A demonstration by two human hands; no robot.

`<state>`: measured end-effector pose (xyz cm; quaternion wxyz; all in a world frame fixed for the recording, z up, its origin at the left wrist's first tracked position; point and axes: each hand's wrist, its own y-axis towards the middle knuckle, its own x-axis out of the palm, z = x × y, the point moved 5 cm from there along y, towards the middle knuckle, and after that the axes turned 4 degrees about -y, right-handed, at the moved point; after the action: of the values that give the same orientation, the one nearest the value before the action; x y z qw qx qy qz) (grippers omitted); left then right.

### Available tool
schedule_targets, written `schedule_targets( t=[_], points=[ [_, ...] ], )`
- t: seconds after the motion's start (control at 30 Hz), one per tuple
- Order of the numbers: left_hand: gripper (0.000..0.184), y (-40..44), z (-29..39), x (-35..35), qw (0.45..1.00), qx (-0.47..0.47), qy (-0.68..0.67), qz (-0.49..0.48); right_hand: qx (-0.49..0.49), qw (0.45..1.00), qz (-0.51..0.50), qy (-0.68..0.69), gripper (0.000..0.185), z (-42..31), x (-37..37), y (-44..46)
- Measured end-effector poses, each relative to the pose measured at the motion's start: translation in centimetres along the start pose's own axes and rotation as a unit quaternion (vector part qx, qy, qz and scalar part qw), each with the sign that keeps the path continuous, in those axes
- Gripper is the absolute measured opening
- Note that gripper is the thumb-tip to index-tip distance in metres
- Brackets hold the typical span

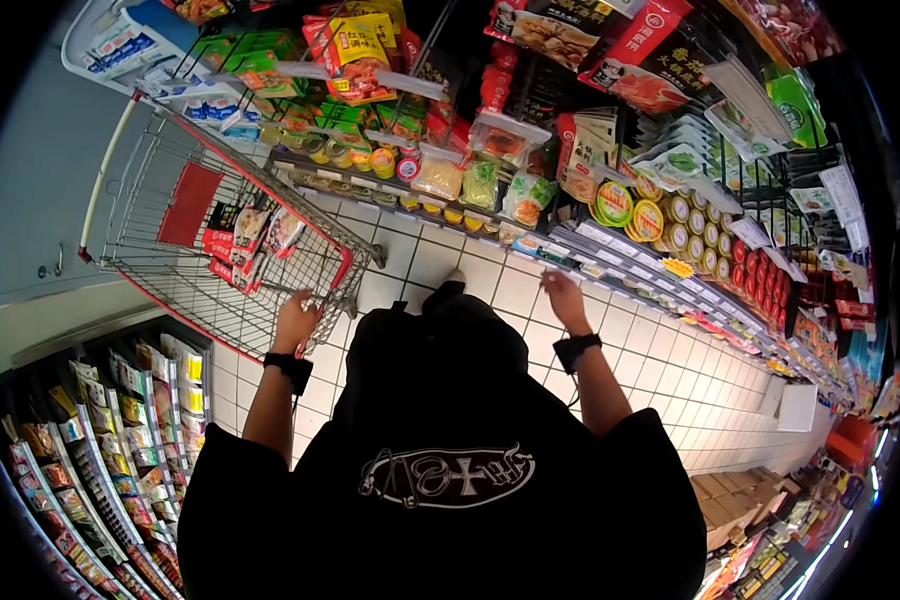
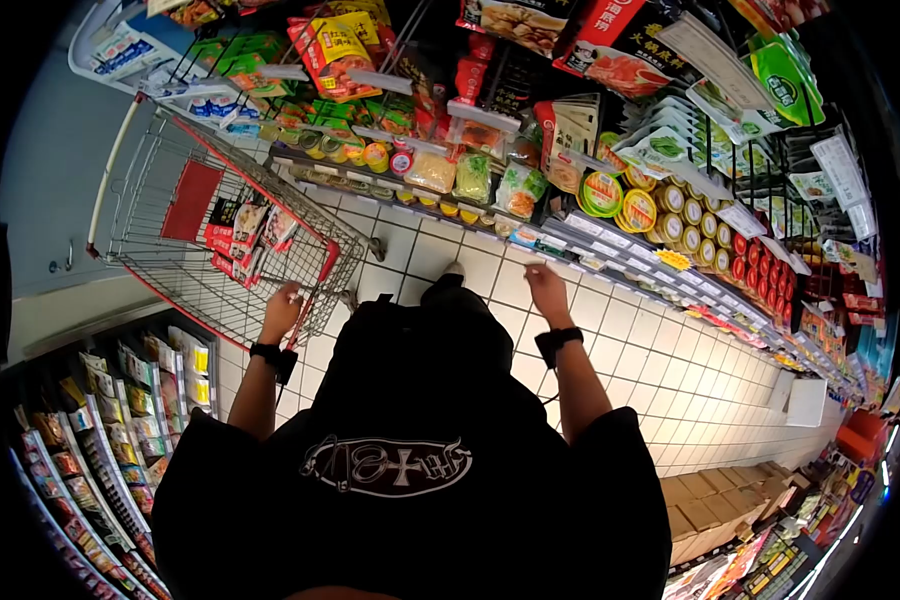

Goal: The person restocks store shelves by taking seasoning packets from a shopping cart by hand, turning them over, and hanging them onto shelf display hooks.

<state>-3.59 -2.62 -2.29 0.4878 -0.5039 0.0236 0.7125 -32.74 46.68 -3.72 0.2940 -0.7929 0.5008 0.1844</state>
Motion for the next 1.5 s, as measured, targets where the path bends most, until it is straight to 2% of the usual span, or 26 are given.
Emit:
schedule_targets(
  t=[0.03,0.07,0.1,0.13,0.23,0.3,0.43,0.5,0.57,0.63,0.7,0.8,0.87,0.9,0.93,1.0,1.1,1.17,1.23,1.27,1.3,1.37,1.43,1.5],
  points=[
    [0.044,1.0,0.6,-2.4,0.998,0.034,-0.029,0.049,-0.003,1.0,-0.002,0.017,0.027,-0.8,1.9,0.2],
    [0.038,0.4,5.3,-6.2,0.994,0.076,-0.025,0.07,-0.063,0.998,0.021,0.018,0.027,-4.8,2.2,1.0],
    [0.037,1.9,14.1,3.0,0.986,0.109,-0.12,0.042,-0.045,0.997,0.035,-0.045,0.026,-4.0,-9.3,1.8],
    [0.035,2.4,15.3,0.6,0.984,0.124,-0.119,0.053,-0.09,0.995,0.024,0.028,0.025,-6.6,-7.9,2.4],
    [0.034,4.5,20.6,-2.5,0.962,0.185,-0.187,0.069,-0.099,0.981,-0.011,0.168,0.024,-12.8,-8.1,3.7],
    [0.035,5.1,24.6,-3.4,0.954,0.205,-0.209,0.071,-0.115,0.976,-0.007,0.186,0.025,-15.4,-9.8,3.9],
    [0.036,5.1,29.0,-4.5,0.923,0.263,-0.272,0.068,-0.158,0.947,0.03,0.277,0.026,-20.6,-11.7,2.8],
    [0.037,5.5,30.6,-5.1,0.91,0.289,-0.288,0.075,-0.143,0.948,0.028,0.284,0.026,-22.4,-11.8,2.5],
    [0.036,5.1,31.1,-5.5,0.878,0.338,-0.315,0.128,-0.165,0.942,0.014,0.291,0.027,-23.9,-11.5,2.6],
    [0.037,4.8,30.8,-5.6,0.873,0.329,-0.348,0.095,-0.194,0.944,0.005,0.268,0.029,-25.6,-10.7,3.2],
    [0.041,4.9,28.5,-5.2,0.889,0.321,-0.311,0.095,-0.192,0.942,0.006,0.274,0.031,-27.5,-8.3,3.4],
    [0.045,5.2,23.1,-3.6,0.916,0.248,-0.29,0.126,-0.181,0.929,-0.073,0.315,0.031,-30.1,-3.3,3.9],
    [0.044,6.5,17.3,-1.5,0.931,0.152,-0.294,0.153,-0.18,0.93,-0.141,0.289,0.029,-32.2,1.3,4.7],
    [0.044,6.8,14.3,-1.8,0.931,0.145,-0.295,0.159,-0.184,0.928,-0.174,0.273,0.029,-33.7,4.1,4.9],
    [0.045,7.4,10.9,-1.6,0.932,0.078,-0.317,0.155,-0.181,0.928,-0.206,0.251,0.028,-34.7,6.5,5.4],
    [0.049,8.1,3.7,-1.4,0.92,-0.035,-0.358,0.153,-0.167,0.924,-0.269,0.213,0.028,-36.2,11.5,5.8],
    [0.057,8.8,-4.2,-1.8,0.872,-0.18,-0.43,0.15,-0.155,0.916,-0.336,0.153,0.028,-37.1,18.2,6.2],
    [0.058,11.6,-10.2,-1.1,0.86,-0.209,-0.424,0.193,-0.093,0.908,-0.372,0.17,0.029,-37.2,21.8,5.6],
    [0.062,14.5,-17.0,-0.8,0.861,-0.216,-0.372,0.271,-0.118,0.901,-0.393,0.139,0.029,-37.4,23.7,4.0],
    [0.066,17.6,-21.4,1.6,0.843,-0.222,-0.426,0.24,-0.101,0.914,-0.382,0.09,0.029,-37.0,23.5,3.6],
    [0.066,18.4,-22.1,0.9,0.842,-0.222,-0.427,0.244,-0.09,0.922,-0.373,0.046,0.028,-36.5,23.2,3.4],
    [0.073,20.1,-23.3,-3.1,0.857,-0.287,-0.361,0.23,-0.121,0.93,-0.348,0.001,0.028,-34.6,22.5,4.0],
    [0.082,22.6,-27.2,-2.9,0.802,-0.289,-0.432,0.295,-0.039,0.953,-0.3,0.017,0.026,-33.3,21.8,4.5],
    [0.077,23.3,-27.7,-3.1,0.751,-0.378,-0.478,0.254,-0.008,0.969,-0.246,0.029,0.023,-31.9,21.5,5.0]
  ],
)
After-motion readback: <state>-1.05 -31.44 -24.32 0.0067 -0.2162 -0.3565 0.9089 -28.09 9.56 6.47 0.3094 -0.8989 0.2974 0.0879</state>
